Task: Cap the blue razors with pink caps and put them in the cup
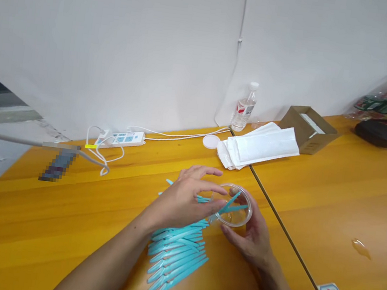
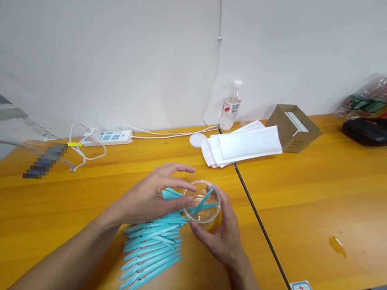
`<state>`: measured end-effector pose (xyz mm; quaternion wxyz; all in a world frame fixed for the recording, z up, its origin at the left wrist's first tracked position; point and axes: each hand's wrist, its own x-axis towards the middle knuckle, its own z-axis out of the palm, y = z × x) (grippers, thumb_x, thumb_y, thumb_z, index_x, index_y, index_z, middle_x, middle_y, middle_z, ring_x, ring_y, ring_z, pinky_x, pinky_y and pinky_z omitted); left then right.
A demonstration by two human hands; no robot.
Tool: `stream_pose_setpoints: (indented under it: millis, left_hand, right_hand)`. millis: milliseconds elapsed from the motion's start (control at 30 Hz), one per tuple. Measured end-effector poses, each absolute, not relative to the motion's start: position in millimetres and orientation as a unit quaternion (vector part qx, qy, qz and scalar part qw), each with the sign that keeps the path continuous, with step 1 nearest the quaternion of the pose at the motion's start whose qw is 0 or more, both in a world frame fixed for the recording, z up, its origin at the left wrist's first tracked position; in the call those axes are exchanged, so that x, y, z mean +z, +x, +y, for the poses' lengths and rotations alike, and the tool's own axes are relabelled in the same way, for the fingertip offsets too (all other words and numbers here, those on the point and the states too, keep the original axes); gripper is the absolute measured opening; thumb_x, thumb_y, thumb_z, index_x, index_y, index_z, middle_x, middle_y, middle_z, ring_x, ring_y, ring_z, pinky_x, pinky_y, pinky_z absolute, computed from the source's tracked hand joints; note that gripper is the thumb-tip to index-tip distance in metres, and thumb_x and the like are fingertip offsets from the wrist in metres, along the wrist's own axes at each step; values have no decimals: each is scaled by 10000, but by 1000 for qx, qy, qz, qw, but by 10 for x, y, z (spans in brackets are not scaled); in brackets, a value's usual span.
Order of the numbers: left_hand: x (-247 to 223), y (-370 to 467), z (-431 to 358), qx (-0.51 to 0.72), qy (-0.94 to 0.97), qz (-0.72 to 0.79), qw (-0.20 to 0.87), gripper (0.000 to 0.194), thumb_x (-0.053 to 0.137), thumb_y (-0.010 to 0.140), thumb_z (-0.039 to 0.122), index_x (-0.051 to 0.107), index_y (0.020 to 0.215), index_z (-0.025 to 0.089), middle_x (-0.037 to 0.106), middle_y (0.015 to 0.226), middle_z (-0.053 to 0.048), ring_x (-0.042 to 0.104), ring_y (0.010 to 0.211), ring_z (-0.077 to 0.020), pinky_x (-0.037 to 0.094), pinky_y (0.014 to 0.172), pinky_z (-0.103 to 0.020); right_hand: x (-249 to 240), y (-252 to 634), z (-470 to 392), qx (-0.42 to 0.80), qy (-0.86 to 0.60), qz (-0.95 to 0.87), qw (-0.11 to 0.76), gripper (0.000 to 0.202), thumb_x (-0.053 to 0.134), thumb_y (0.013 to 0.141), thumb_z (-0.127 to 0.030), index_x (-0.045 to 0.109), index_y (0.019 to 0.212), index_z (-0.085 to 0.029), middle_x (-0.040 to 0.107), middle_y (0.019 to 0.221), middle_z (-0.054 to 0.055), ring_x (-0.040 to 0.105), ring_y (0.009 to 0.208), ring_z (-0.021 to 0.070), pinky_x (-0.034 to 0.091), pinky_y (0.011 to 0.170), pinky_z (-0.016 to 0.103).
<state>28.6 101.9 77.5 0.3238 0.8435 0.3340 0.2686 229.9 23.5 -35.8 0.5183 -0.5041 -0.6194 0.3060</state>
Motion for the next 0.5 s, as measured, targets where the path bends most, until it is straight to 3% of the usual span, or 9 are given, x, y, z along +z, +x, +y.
stream_pose_setpoints:
  millis: [133, 300, 433, 500]
  left_hand:
    - [551, 30, 1369, 228, 831, 377, 340, 195, 605, 900, 279, 765, 1009, 255, 733, 1054, -53, 677, 944, -206, 506, 877, -334]
    - [27, -155, 1645, 40, 863, 443, 238, 202, 667, 730, 137, 779, 863, 241, 752, 973, -38, 677, 883, -242, 477, 791, -323]
    - [-1, -224, 1634, 40, 858, 448, 248, 123, 622, 779, 168, 737, 777, 212, 717, 778, -29, 634, 703, -186, 460, 674, -292]
    - [184, -237, 1558, 127, 829, 458, 293, 110, 614, 830, 223, 717, 866, 208, 687, 754, -18, 614, 674, -163, 469, 652, -276]
  right_hand:
    - [-396, 2306, 232, 296, -514, -616, 518, 787, 770, 758, -325, 390, 1447, -300, 518, 1400, 113, 507, 1287, 322, 405, 1116, 545]
    - [-423, 2291, 237, 288, -516, -616, 521, 797, 768, 753, -331, 384, 1451, -287, 521, 1393, 121, 525, 1262, 328, 408, 1110, 550]
    - [-410, 2282, 238, 282, -514, -616, 525, 785, 763, 756, -330, 392, 1446, -279, 519, 1397, 119, 526, 1267, 326, 412, 1111, 534]
    - [-409, 2281, 238, 282, -513, -616, 527, 785, 760, 758, -331, 390, 1448, -275, 519, 1399, 120, 523, 1272, 325, 411, 1112, 529]
